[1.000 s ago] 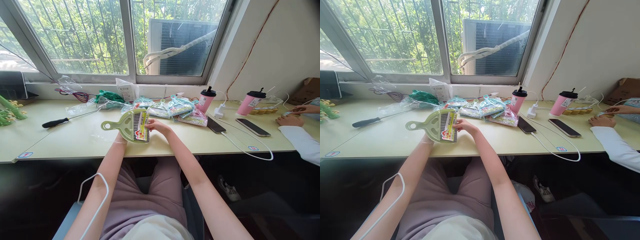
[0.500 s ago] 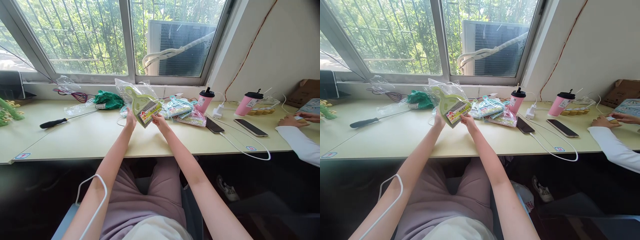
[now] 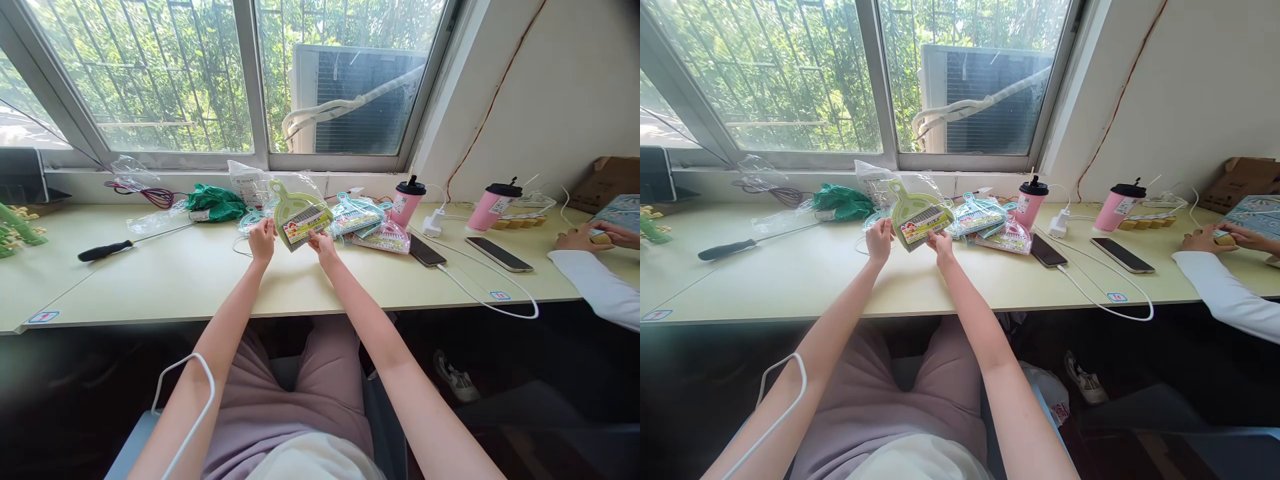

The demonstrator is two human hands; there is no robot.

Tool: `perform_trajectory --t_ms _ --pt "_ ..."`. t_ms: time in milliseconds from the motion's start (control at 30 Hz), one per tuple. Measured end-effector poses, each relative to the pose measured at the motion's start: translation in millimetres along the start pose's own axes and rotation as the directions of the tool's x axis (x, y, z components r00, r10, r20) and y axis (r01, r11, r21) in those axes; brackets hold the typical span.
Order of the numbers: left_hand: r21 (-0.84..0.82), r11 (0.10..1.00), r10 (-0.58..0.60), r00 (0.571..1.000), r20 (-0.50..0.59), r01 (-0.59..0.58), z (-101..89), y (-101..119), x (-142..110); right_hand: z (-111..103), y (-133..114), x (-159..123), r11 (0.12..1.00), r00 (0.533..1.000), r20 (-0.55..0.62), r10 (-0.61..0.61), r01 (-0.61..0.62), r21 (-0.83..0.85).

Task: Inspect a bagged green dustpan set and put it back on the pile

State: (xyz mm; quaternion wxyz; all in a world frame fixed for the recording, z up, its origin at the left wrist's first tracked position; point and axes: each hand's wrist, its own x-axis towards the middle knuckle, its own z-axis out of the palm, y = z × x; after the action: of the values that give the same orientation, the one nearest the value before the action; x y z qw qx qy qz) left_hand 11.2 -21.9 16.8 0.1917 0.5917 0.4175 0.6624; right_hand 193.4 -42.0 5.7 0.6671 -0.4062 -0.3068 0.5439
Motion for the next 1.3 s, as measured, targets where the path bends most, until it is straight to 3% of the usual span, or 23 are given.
perform_trajectory --t_ms 100,200,267,433,500,600,700,933,1100,1200,1300 --pt "0.075 0.997 0.016 0.995 0.102 -0.024 1.0 5.4 -3.3 1.2 -3.0 -2.7 0.998 0.997 -0.074 0.024 -0.019 0.061" --pt "0.094 0.995 0.002 0.96 0.279 -0.029 4.8 11.1 -8.9 2.6 -7.4 -6.1 0.991 0.985 -0.168 0.042 -0.02 0.129" --pt "0.086 0.996 0.005 0.939 0.343 -0.037 7.5 12.1 -12.4 3.4 -9.6 -7.8 0.986 0.975 -0.219 0.039 -0.002 0.168" --pt "0.098 0.995 -0.055 0.964 0.262 0.03 11.6 2.4 -13.6 5.3 -10.1 -10.0 0.984 0.975 -0.221 -0.014 0.053 0.172" --pt "-0.001 0.995 -0.097 0.972 0.216 0.099 13.2 -2.3 -12.1 5.7 -8.8 -11.0 0.987 0.98 -0.196 -0.041 0.07 0.142" --pt "-0.165 0.971 -0.121 0.953 0.276 0.171 17.6 -5.7 -11.5 5.6 -6.5 -12.2 0.991 0.986 -0.153 -0.07 0.086 0.103" --pt "-0.206 0.966 -0.083 0.941 0.328 0.157 22.5 -5.9 -14.0 5.5 -4.8 -12.3 0.991 0.988 -0.13 -0.082 0.094 0.092" --pt "-0.204 0.97 -0.092 0.976 0.196 0.132 28.1 -7.4 -18.4 7.7 -4.1 -10.4 0.991 0.989 -0.131 -0.067 0.081 0.105" --pt "-0.172 0.976 -0.102 0.979 0.176 0.132 30.0 -3.9 -19.3 8.8 -4.9 -10.5 0.991 0.986 -0.154 -0.056 0.074 0.11" --pt "-0.179 0.973 -0.108 0.97 0.218 0.149 30.1 0.5 -21.2 7.8 -5.8 -10.4 0.986 0.984 -0.166 -0.065 0.089 0.143" --pt "-0.196 0.952 -0.143 0.905 0.4 0.237 29.6 4.7 -23.7 6.5 -7.5 -9.6 0.974 0.977 -0.205 -0.06 0.102 0.201"
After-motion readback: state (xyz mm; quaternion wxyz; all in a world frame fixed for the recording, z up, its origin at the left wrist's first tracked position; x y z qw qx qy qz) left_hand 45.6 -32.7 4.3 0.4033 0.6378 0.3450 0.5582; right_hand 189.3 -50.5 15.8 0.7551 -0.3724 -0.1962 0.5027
